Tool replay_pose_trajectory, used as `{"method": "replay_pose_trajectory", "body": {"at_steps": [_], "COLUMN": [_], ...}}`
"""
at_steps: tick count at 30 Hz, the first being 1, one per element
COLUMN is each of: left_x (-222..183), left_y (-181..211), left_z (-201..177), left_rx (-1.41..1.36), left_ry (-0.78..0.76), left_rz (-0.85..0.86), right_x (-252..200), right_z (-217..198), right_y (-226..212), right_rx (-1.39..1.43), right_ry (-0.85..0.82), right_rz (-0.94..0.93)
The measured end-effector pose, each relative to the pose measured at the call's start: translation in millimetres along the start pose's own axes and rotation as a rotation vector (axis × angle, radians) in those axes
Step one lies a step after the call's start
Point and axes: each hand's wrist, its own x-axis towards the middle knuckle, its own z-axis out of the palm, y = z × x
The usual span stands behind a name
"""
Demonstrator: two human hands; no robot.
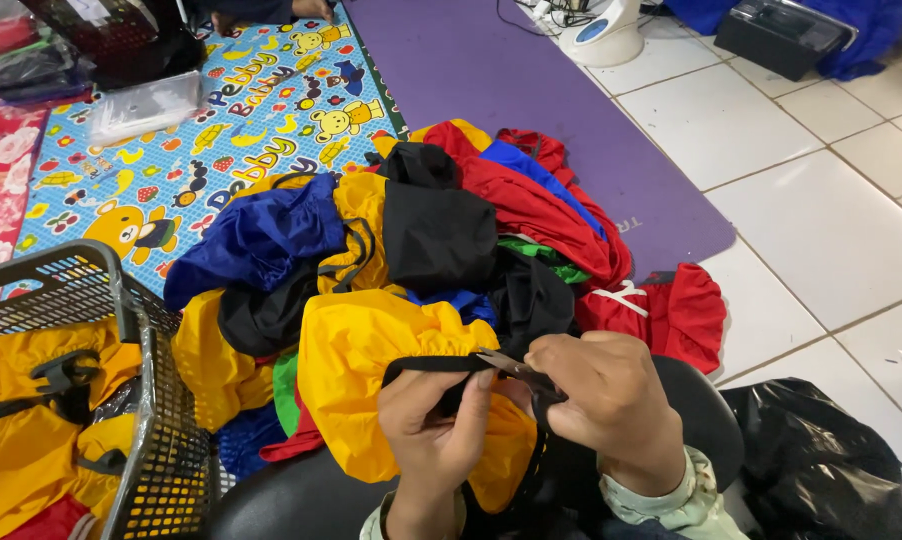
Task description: A person sits on the floor and uses scissors to trim loose threads from various colored fabric items, placing finished ones in a basket.
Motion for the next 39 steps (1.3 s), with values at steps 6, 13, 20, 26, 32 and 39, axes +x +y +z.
{"method": "replay_pose_trajectory", "body": {"at_steps": [6, 13, 20, 26, 32, 39], "left_x": [-2.1, 4.2, -66.9, -172.9, -160.6, -98.4], "left_y": [-5.5, 2.3, -35.8, -30.6, -39.6, -39.3], "left_z": [1.3, 5.9, 11.6, 20.4, 23.6, 2.9], "left_rx": [-0.042, -0.066, 0.400, 0.375, 0.301, 0.668], "left_ry": [0.016, -0.037, 0.074, -0.006, -0.076, 0.183], "left_rz": [-0.040, -0.055, 0.043, -0.173, 0.049, 0.174], "right_x": [3.6, 19.6, 5.0, 0.2, 2.9, 2.7], "right_z": [3.9, 16.2, 16.2, 22.5, 16.6, 11.5], "right_y": [4.1, 9.4, 21.7, 28.1, 29.3, 25.6], "right_rx": [0.047, 0.286, 0.303, 0.390, 0.380, 0.419], "right_ry": [0.006, 0.107, 0.145, 0.069, 0.080, 0.090], "right_rz": [-0.023, 0.127, 0.314, 0.249, 0.192, 0.179]}}
